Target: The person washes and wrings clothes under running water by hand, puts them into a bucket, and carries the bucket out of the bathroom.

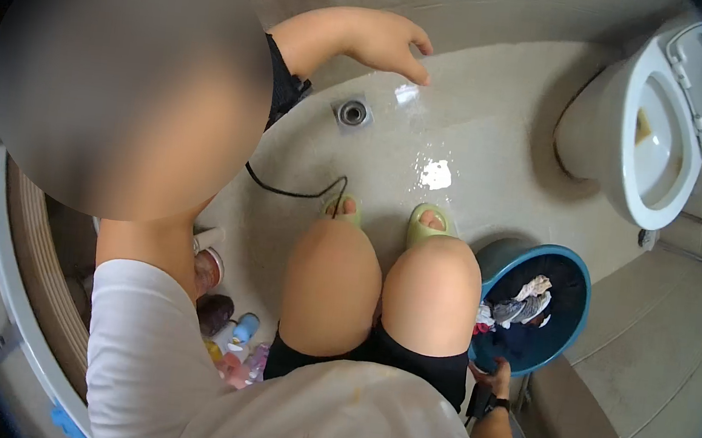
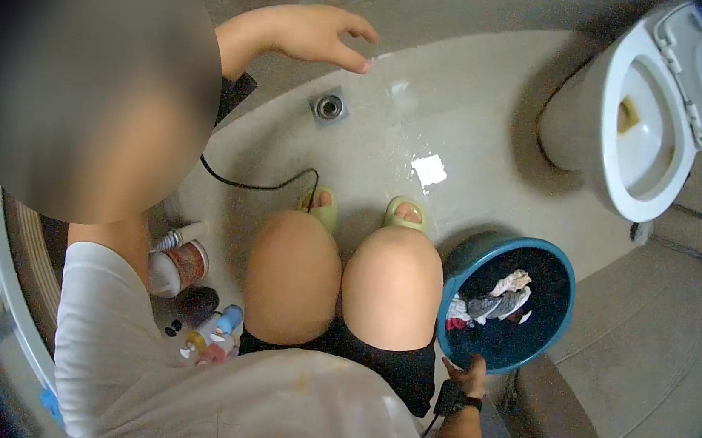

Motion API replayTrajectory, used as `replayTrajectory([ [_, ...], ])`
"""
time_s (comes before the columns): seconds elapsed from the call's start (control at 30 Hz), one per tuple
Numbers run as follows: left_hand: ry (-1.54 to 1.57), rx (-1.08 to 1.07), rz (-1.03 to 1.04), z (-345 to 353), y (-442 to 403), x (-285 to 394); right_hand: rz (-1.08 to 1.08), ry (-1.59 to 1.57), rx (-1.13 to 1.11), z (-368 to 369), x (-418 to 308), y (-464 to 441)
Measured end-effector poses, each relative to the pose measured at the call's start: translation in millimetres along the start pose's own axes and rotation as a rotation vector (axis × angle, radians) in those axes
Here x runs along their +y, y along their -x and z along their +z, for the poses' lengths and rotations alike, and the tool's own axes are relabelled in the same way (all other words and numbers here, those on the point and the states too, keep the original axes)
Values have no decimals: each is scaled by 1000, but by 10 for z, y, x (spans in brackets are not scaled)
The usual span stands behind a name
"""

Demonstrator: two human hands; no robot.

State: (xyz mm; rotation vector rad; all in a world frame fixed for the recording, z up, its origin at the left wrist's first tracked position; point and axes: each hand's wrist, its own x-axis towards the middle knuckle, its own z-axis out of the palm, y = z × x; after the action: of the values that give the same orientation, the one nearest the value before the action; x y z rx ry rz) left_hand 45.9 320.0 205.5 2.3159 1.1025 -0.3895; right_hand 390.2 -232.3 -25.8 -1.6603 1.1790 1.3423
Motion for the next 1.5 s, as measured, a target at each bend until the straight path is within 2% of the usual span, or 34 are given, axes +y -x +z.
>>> replayTrajectory([
  [0.07, 121, -133, -35, 70, -179, -80, 17, 3, 63, 142, 36, 246],
  [0.17, 183, -219, 36, 163, -363, -257, 29, -32, 166, 335, 111, 639],
  [0.23, 229, -259, 13, 89, -321, -216, 9, -45, 209, 415, 172, 914],
  [0.33, 299, -294, -35, -24, -284, -100, -56, 71, 22, 238, 160, 1063],
  [0.4, 512, -334, -101, -158, -226, 45, -347, 551, -204, -57, 193, 1039],
  [0.43, 515, -351, -92, -175, -220, 74, -456, 683, -237, -2, 232, 1191],
  [0.5, 693, -344, -151, -120, -166, 137, -368, 260, -174, 318, 234, 1595],
  [0.53, 696, -358, -151, -159, -113, 217, -193, -135, -45, 717, 207, 2023],
  [0.57, 747, -362, -173, -212, -49, 306, -177, -191, -80, 1011, 202, 2490],
  [0.63, 796, -365, -196, -275, 27, 414, -168, -197, -100, 1145, 173, 2722],
  [0.73, 854, -279, -192, -263, 166, 475, -153, -185, -165, 1246, 61, 2972],
  [0.83, 786, -149, -284, -279, 362, 547, -118, -109, -219, 1610, -102, 3167],
  [0.9, 986, 87, -456, -247, 546, 619, -146, -8, -381, 1983, -153, 3451],
  [0.93, 990, 104, -464, -225, 645, 630, -187, 50, -342, 2219, -155, 3697],
  [1.03, 1084, 227, -634, -179, 1026, 689, -181, 104, -412, 2633, -193, 3968],
  [1.1, 1143, 277, -900, -158, 1300, 768, -181, 157, -451, 2772, -185, 4091],
  [1.13, 1146, 305, -912, -176, 1438, 828, -187, 178, -478, 2847, -172, 4149],
  [1.2, 1419, 455, -1058, -203, 1696, 964, -209, 228, -502, 2907, -142, 4245],
  [1.23, 1424, 484, -1059, -198, 1795, 1000, -195, 208, -472, 2933, -113, 4314],
  [1.3, 1845, 521, -1377, -209, 1944, 1035, -160, 193, -437, 2972, -35, 4453],
  [1.33, 1856, 547, -1363, -244, 2034, 1064, -175, 197, -434, 3004, 24, 4494],
  [1.4, 2123, 533, -1385, -306, 2202, 1072, -169, 182, -396, 3089, 182, 4571],
  [1.5, 2112, 595, -1385, -164, 2413, 935, -155, 312, -546, 3106, 369, 4643],
])
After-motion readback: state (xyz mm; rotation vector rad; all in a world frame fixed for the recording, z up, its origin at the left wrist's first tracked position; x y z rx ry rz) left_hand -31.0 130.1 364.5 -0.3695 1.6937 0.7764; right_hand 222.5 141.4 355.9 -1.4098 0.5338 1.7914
